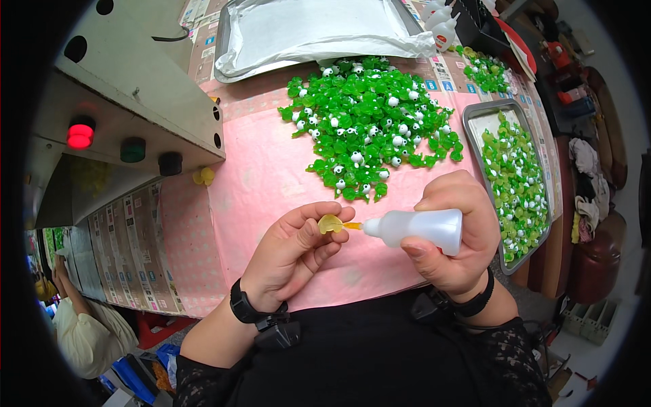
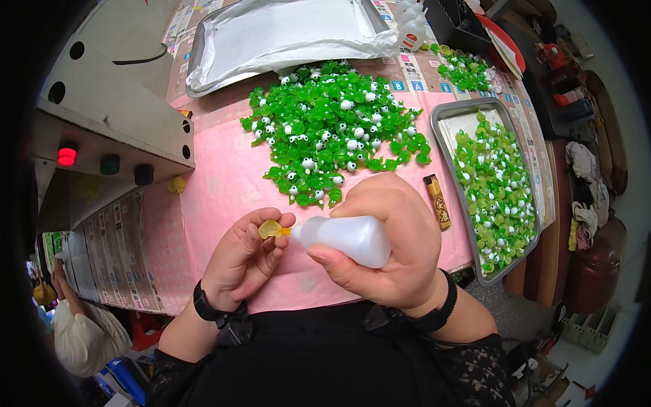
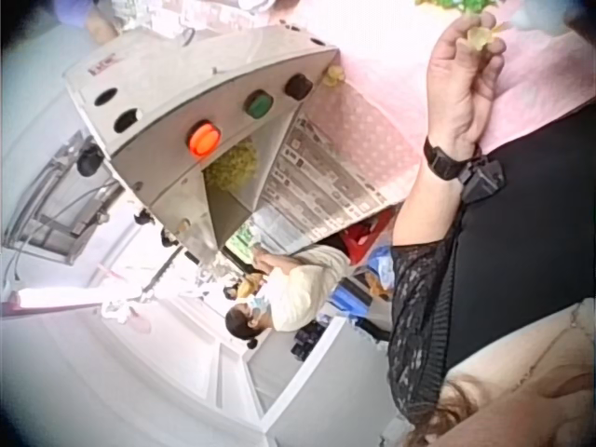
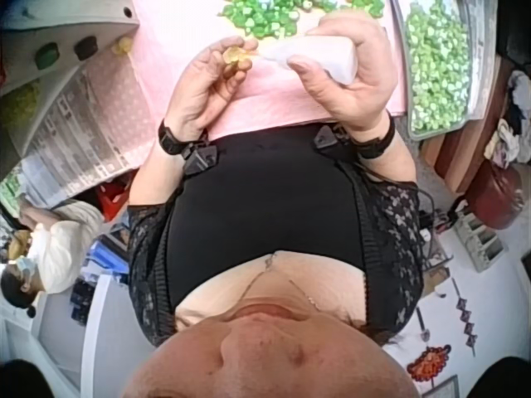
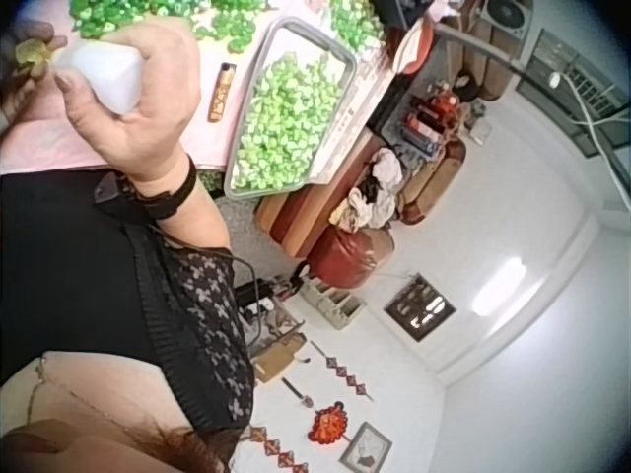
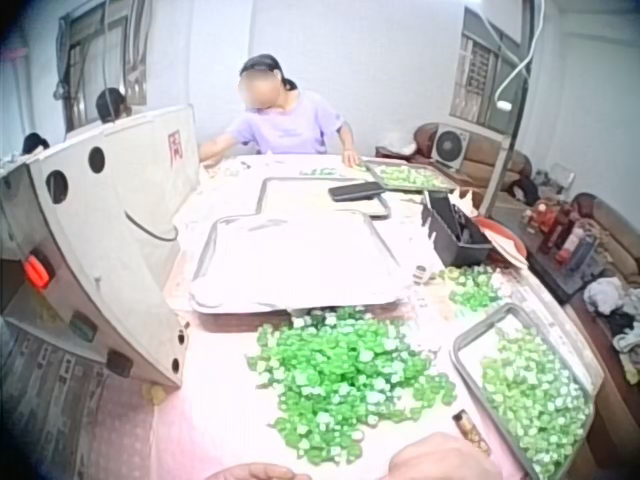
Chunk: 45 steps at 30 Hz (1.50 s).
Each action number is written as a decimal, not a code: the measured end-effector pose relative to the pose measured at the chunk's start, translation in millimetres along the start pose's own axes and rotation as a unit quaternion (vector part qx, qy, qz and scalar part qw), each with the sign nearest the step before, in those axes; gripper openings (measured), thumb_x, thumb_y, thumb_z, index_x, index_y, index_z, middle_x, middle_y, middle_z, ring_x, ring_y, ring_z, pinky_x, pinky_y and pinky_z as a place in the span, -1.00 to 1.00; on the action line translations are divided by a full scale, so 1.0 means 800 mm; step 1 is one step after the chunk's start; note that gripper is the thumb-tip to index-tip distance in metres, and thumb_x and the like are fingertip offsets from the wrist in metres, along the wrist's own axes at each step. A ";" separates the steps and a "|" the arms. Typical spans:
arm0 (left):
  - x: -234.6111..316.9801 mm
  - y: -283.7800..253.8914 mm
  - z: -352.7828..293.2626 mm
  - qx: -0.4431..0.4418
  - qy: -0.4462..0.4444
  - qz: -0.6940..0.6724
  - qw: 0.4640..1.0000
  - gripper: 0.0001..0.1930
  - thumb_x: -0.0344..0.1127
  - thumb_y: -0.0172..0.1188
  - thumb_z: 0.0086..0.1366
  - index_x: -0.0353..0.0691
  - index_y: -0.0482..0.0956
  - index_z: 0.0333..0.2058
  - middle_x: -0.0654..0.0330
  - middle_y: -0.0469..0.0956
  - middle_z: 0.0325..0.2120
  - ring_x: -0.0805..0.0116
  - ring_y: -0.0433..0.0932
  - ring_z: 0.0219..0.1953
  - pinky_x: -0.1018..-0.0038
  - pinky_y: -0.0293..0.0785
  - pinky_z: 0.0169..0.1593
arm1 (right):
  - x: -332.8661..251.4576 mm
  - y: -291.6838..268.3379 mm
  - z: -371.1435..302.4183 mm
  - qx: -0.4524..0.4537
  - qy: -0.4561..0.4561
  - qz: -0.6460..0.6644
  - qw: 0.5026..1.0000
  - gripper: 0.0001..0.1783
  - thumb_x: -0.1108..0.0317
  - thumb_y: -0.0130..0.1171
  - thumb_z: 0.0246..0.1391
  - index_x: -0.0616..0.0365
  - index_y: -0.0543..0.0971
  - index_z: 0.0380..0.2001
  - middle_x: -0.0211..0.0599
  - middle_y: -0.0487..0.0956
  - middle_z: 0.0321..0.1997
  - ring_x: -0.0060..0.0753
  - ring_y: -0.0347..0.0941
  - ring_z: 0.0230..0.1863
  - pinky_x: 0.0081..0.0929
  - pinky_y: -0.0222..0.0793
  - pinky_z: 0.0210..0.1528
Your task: The person assembles small green frog-shaped candies by applying glue to a yellow base and attaching a green body. They repeat this process for multiple units, placing the finished candies on a pink surface.
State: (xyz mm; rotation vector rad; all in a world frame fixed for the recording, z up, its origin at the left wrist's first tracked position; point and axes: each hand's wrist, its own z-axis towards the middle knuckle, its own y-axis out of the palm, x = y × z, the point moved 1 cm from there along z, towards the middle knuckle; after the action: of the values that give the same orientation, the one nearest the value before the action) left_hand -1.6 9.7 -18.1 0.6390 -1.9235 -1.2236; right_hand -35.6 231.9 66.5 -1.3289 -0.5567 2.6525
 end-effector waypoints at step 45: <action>0.031 0.032 0.013 0.062 0.069 0.117 0.989 -0.60 -0.22 0.06 0.40 -0.33 0.36 0.12 -0.03 0.49 0.02 0.42 0.58 -0.12 0.56 0.57 -0.02 | 0.034 0.025 -0.050 -0.220 0.073 0.045 0.972 -0.60 0.40 0.35 -0.14 0.13 0.55 -0.15 -0.20 0.60 -0.16 -0.13 0.55 -0.14 -0.30 0.45 -0.08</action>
State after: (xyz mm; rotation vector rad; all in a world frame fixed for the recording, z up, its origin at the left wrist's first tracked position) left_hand -25.2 7.9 10.4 0.5293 -1.9067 -0.8979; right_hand -19.3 231.5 17.1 -1.6792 -1.1381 2.5609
